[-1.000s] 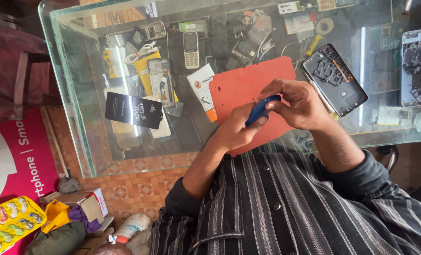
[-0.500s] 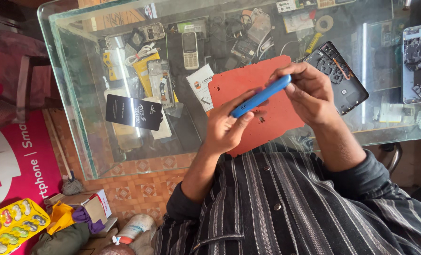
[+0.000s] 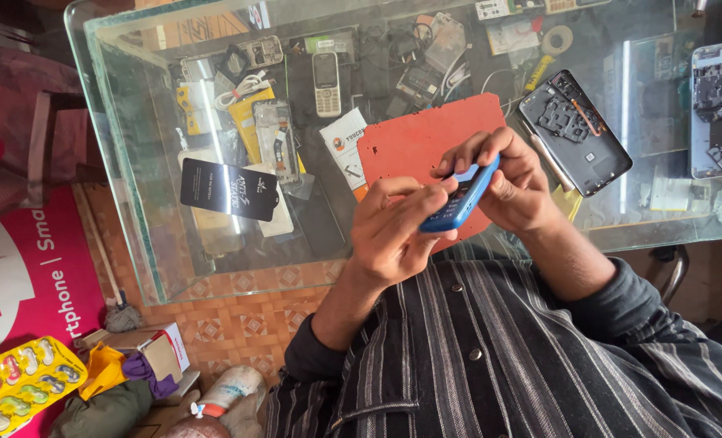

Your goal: The person pries open the back cover of a small blue feature phone on a red mat, uses a screwdriver to remove and re-tighten screws, removes and reseats the battery and internal components, snaps the cover back on, and powers the phone on to check the screen.

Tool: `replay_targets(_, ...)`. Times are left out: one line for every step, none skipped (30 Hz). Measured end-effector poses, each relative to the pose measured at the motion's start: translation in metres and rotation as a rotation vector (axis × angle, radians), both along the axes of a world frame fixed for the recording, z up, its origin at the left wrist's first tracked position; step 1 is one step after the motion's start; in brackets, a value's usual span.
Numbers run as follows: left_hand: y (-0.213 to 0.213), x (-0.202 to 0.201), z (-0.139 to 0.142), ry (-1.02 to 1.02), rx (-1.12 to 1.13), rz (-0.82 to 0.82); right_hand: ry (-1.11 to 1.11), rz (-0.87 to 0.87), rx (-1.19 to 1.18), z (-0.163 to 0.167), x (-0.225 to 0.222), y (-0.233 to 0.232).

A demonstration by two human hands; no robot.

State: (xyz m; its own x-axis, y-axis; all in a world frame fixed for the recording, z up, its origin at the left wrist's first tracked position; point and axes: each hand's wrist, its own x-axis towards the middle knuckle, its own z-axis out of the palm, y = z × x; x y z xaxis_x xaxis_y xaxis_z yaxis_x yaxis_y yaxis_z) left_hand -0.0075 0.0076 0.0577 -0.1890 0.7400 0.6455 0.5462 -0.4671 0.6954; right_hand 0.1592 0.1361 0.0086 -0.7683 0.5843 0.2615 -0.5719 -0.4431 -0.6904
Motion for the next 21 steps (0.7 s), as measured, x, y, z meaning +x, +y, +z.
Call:
replay_targets(0.0, -0.001, 0.001, -0.018, 0.018, -0.031, 0.002, -0.009, 0.033, 0.004, -0.002, -0.002)
replay_targets(0.0, -0.002, 0.002, -0.037, 0.036, -0.063, 0.003, -0.018, 0.066, 0.008, -0.004, -0.003)
replay_targets(0.0, -0.002, 0.002, -0.057, 0.053, -0.094, -0.077, -0.081, 0.214, 0.015, -0.001, -0.003)
replay_targets(-0.002, -0.002, 0.002, -0.112, 0.028, -0.104, -0.157, -0.143, 0.361, 0.024, 0.005, -0.002)
replay_targets(-0.004, -0.002, 0.002, -0.167, 0.004, -0.115, -0.238, -0.207, 0.508, 0.033, 0.008, 0.0)
replay_targets(-0.006, -0.001, 0.002, -0.224, -0.021, -0.127, -0.279, -0.281, 0.682, 0.04, 0.01, 0.002)
replay_targets(-0.006, 0.0, 0.001, -0.236, -0.032, -0.129, -0.322, -0.353, 0.855, 0.048, 0.011, 0.002)
replay_targets(-0.007, 0.002, 0.0, -0.247, -0.044, -0.133, -0.362, -0.427, 1.027, 0.055, 0.011, 0.003)
replay_targets(-0.007, 0.003, -0.001, -0.257, -0.054, -0.138, -0.394, -0.441, 1.079, 0.062, 0.01, 0.002)
replay_targets(-0.008, 0.004, -0.002, -0.288, -0.061, -0.148, -0.429, -0.455, 1.131, 0.069, 0.009, 0.0)
replay_targets(-0.009, 0.006, -0.002, -0.319, -0.068, -0.159, -0.463, -0.469, 1.183, 0.077, 0.009, -0.001)
replay_targets(-0.009, 0.008, -0.002, -0.35, -0.074, -0.169, -0.486, -0.482, 1.23, 0.085, 0.008, -0.003)
replay_targets(-0.009, 0.01, -0.001, -0.365, -0.074, -0.168, -0.508, -0.495, 1.276, 0.092, 0.008, -0.006)
replay_targets(-0.01, 0.012, 0.0, -0.38, -0.076, -0.166, -0.529, -0.505, 1.32, 0.099, 0.008, -0.008)
replay_targets(-0.01, 0.014, 0.001, -0.394, -0.076, -0.164, -0.544, -0.494, 1.355, 0.106, 0.009, -0.009)
replay_targets(-0.01, 0.015, 0.003, -0.396, -0.071, -0.168, -0.559, -0.485, 1.393, 0.112, 0.011, -0.009)
replay_targets(-0.01, 0.016, 0.005, -0.398, -0.067, -0.172, -0.573, -0.476, 1.429, 0.118, 0.012, -0.01)
replay_targets(-0.011, 0.017, 0.008, -0.401, -0.064, -0.177, -0.588, -0.456, 1.428, 0.122, 0.013, -0.011)
replay_targets(-0.012, 0.018, 0.012, -0.384, -0.071, -0.178, -0.603, -0.435, 1.427, 0.126, 0.014, -0.013)
replay_targets(-0.013, 0.019, 0.015, -0.366, -0.078, -0.178, -0.618, -0.414, 1.425, 0.129, 0.015, -0.014)
replay_targets(-0.014, 0.019, 0.019, -0.348, -0.085, -0.179, -0.616, -0.403, 1.44, 0.131, 0.015, -0.014)
